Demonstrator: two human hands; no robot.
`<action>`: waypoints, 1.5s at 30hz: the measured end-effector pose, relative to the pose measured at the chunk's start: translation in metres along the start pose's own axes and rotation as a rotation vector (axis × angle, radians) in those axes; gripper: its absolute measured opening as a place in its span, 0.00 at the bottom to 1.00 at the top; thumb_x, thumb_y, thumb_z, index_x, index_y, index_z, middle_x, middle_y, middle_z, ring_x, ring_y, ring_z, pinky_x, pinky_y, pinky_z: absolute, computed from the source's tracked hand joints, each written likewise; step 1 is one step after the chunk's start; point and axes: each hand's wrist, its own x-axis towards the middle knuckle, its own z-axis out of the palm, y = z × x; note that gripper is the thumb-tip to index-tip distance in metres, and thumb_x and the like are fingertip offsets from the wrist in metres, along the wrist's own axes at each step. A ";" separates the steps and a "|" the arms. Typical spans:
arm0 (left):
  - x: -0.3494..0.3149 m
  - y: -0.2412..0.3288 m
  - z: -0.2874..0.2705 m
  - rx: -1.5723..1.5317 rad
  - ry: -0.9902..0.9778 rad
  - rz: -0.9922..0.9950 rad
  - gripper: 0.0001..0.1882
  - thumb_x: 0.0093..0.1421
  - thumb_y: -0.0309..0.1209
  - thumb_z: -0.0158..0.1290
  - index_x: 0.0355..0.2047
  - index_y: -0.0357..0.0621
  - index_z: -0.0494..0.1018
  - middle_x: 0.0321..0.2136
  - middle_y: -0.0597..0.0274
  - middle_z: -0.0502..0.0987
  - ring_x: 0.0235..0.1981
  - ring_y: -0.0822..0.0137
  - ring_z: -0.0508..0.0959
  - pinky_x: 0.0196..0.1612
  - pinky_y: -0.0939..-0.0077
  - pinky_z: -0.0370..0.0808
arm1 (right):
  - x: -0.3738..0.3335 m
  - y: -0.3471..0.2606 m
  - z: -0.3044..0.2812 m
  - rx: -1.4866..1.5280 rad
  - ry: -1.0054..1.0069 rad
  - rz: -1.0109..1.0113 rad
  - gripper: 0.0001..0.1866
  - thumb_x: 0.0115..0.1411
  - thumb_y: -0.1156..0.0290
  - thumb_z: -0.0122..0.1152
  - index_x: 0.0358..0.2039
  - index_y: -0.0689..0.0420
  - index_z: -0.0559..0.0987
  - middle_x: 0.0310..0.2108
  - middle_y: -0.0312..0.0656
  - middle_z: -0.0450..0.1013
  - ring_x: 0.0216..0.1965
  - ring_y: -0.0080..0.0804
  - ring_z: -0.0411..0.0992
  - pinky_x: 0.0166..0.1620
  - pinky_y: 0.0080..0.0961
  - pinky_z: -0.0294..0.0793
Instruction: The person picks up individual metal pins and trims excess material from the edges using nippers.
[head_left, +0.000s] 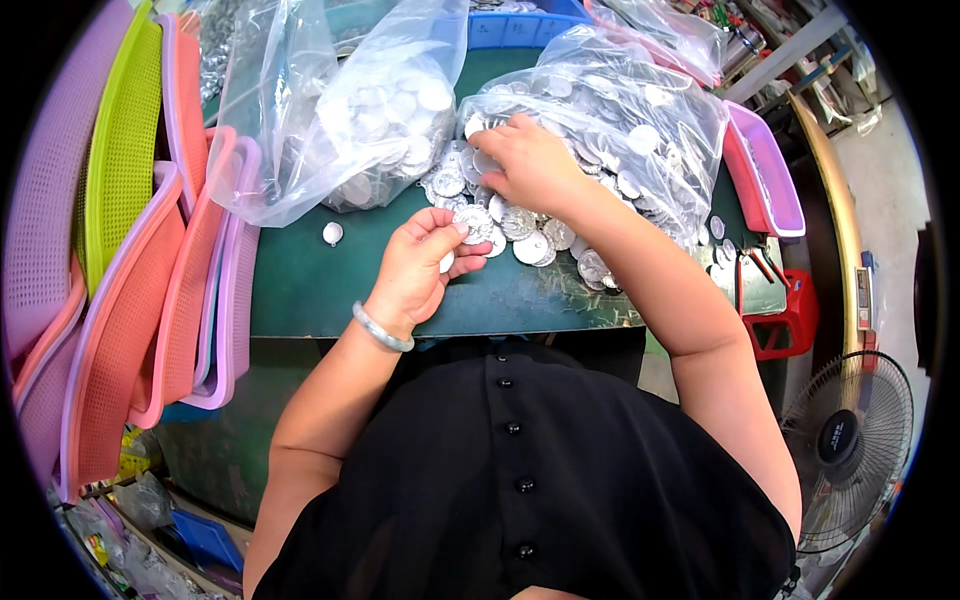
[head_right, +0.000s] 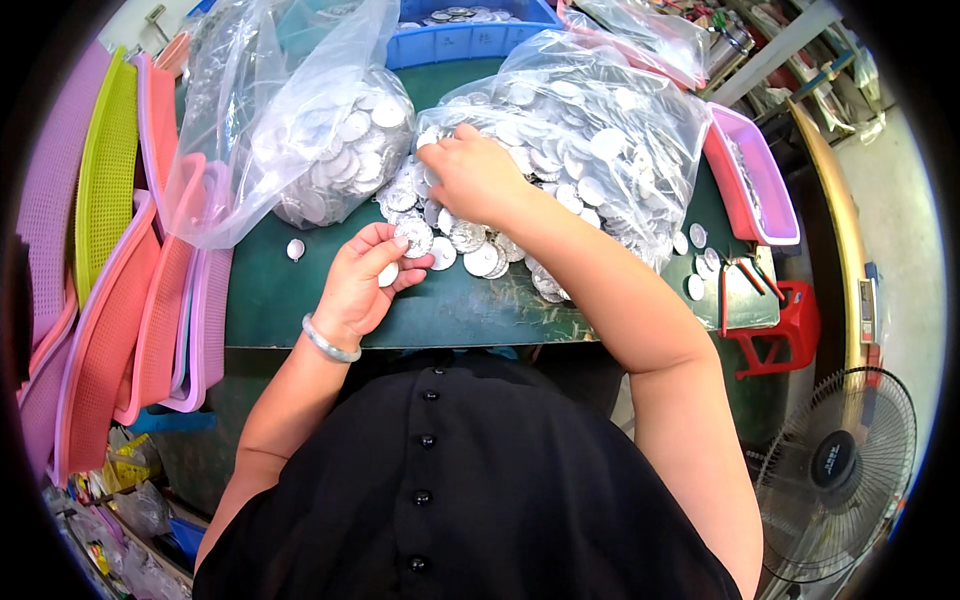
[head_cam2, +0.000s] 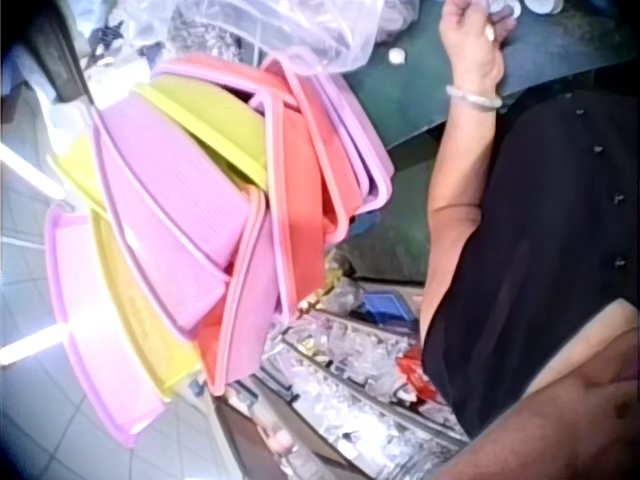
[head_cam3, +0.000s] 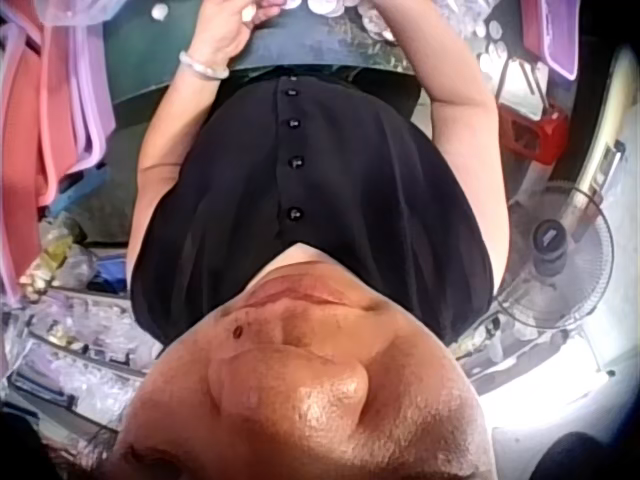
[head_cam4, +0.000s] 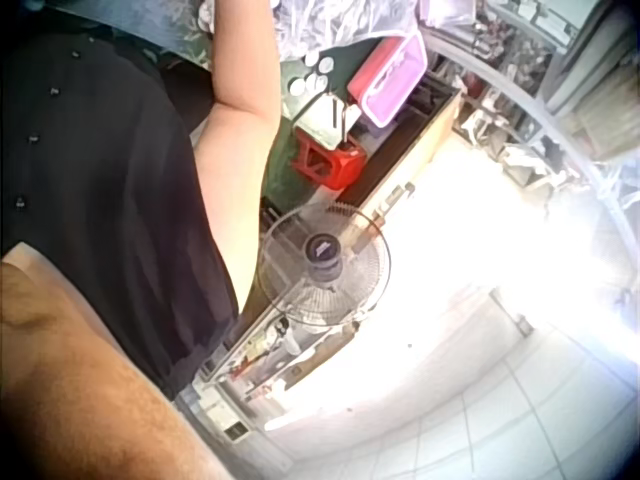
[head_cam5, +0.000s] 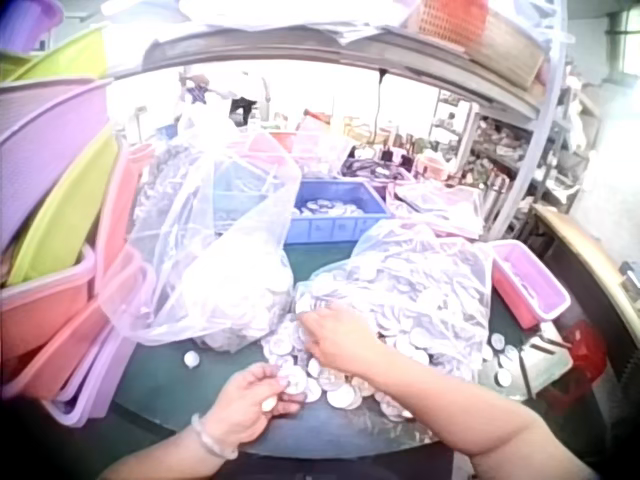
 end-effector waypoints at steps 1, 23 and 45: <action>-0.001 0.001 0.000 0.000 -0.011 0.004 0.02 0.55 0.24 0.48 0.30 0.44 0.66 0.28 0.62 0.74 0.32 0.63 0.77 0.30 0.80 0.75 | 0.003 -0.001 0.000 -0.037 -0.044 0.011 0.19 0.43 0.71 0.59 0.39 0.58 0.71 0.30 0.42 0.72 0.36 0.40 0.67 0.39 0.31 0.68; -0.012 0.008 -0.007 -0.021 -0.021 -0.012 0.02 0.55 0.22 0.47 0.27 0.43 0.66 0.27 0.60 0.74 0.31 0.63 0.78 0.32 0.76 0.76 | 0.076 0.040 -0.054 0.778 -0.176 0.661 0.12 0.46 0.76 0.52 0.33 0.63 0.75 0.19 0.41 0.72 0.21 0.25 0.70 0.25 0.24 0.69; -0.024 -0.005 0.015 -0.004 -0.140 0.066 0.04 0.55 0.20 0.47 0.29 0.43 0.65 0.31 0.57 0.74 0.34 0.64 0.77 0.37 0.77 0.76 | -0.060 -0.047 -0.039 1.174 -0.110 0.423 0.15 0.52 0.80 0.55 0.42 0.64 0.70 0.28 0.33 0.71 0.31 0.16 0.68 0.36 0.16 0.68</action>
